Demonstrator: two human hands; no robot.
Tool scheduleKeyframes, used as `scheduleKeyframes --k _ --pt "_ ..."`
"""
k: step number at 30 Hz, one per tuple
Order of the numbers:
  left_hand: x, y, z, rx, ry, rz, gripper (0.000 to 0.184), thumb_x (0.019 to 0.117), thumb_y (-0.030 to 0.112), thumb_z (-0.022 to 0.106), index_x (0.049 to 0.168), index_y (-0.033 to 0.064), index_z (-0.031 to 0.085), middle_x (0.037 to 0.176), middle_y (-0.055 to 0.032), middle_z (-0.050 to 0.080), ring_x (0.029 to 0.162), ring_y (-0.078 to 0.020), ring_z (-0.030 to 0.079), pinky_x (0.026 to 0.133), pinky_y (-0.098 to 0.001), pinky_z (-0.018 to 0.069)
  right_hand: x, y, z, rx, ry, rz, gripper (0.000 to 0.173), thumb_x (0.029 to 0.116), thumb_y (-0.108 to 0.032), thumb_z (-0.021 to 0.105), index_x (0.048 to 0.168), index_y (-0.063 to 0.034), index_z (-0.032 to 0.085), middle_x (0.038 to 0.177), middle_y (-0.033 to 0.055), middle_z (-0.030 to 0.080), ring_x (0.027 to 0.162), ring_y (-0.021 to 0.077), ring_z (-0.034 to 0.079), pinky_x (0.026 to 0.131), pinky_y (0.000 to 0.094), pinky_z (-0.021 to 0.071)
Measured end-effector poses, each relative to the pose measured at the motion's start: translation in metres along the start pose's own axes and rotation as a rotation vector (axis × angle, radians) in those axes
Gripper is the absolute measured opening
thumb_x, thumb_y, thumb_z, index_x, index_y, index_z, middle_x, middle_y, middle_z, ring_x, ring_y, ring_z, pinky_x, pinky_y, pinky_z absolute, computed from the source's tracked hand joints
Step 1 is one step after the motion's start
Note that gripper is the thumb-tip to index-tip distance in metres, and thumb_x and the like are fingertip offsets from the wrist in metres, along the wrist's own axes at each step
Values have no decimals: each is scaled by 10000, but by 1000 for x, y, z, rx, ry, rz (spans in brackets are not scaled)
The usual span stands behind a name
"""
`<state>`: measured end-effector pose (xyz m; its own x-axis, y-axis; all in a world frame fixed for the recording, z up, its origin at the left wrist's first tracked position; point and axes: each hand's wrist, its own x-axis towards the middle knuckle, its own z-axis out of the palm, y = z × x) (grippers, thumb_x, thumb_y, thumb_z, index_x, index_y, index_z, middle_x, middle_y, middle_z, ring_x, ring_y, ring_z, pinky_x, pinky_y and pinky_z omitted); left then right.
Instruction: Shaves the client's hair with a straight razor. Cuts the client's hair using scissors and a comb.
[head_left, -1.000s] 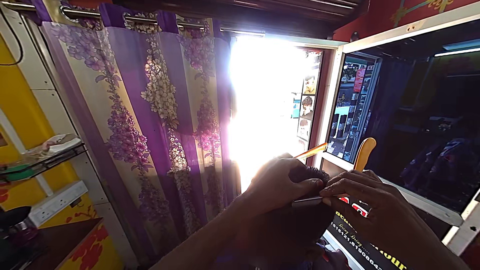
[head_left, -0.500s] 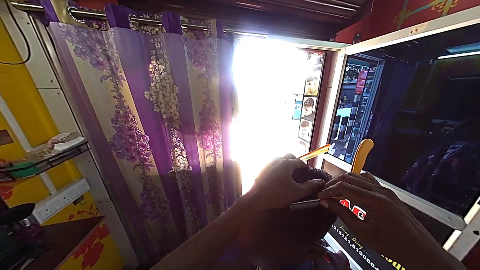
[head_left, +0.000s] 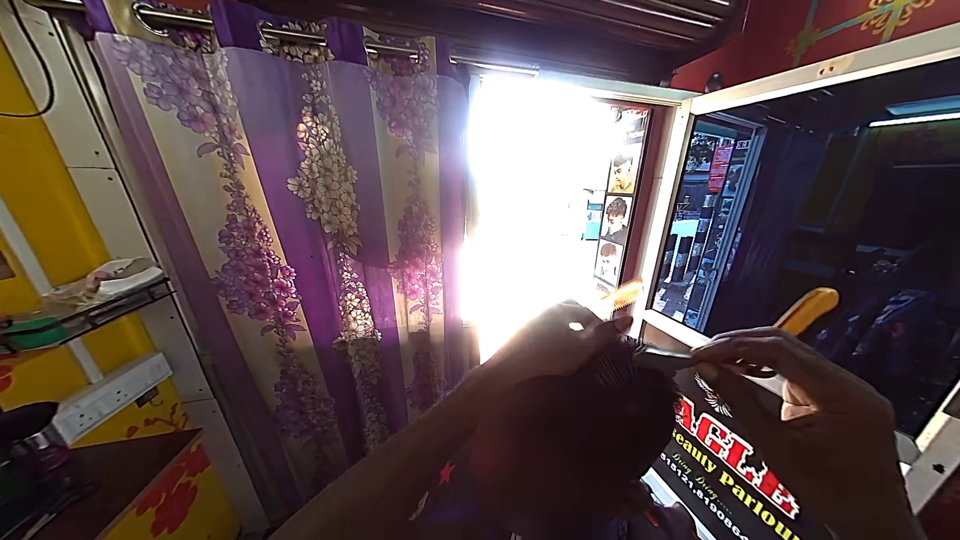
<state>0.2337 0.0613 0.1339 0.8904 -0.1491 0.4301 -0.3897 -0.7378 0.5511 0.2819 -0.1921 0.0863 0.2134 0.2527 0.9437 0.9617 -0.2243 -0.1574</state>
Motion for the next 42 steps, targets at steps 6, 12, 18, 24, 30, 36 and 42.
scheduleKeyframes --k 6,12,18,24,30,36,42 --pt "-27 -53 -9 69 541 231 317 967 459 636 1047 179 759 970 28 667 802 -97 624 671 -335 541 -9 6 -13 150 241 308 201 970 -344 679 1099 -193 713 1003 -73 718 896 53 678 801 194 568" --pt "-34 -42 12 20 192 229 648 907 650 644 1338 167 652 1316 7 622 1215 -87 589 1011 -355 527 -1 -8 4 80 -23 116 168 957 -383 690 1087 -283 729 1010 -96 722 883 74 694 765 250 602" --pt "-23 -49 16 -32 187 227 417 896 472 751 1211 200 719 1148 55 667 1055 -41 635 899 -296 561 7 -18 24 -171 -179 -26 154 985 -438 608 1048 -369 730 1024 -205 689 986 -9 646 860 288 544" --pt "-25 -43 15 -71 181 155 499 852 612 740 1184 238 745 1120 95 668 1008 -21 640 860 -287 569 6 -17 25 -210 -275 -82 151 994 -429 595 1044 -370 724 1026 -214 685 997 -10 624 902 343 479" --pt "-25 -41 14 -17 225 186 462 844 618 742 1105 238 767 1054 110 683 957 1 645 819 -261 571 5 -17 26 -254 -272 -109 161 1001 -413 582 1044 -353 725 1026 -198 688 1003 3 623 894 347 467" --pt "-25 -36 17 19 271 215 432 842 601 752 1076 238 778 1042 117 690 934 18 644 796 -235 561 3 -16 24 -284 -267 -116 164 1001 -409 578 1042 -351 726 1014 -192 684 987 4 619 892 349 457" --pt "-23 -34 19 24 277 231 422 842 591 757 1071 237 776 1025 120 689 921 23 643 788 -228 560 2 -14 21 -281 -284 -131 168 1003 -408 576 1036 -337 725 1004 -188 686 975 5 618 868 329 456"
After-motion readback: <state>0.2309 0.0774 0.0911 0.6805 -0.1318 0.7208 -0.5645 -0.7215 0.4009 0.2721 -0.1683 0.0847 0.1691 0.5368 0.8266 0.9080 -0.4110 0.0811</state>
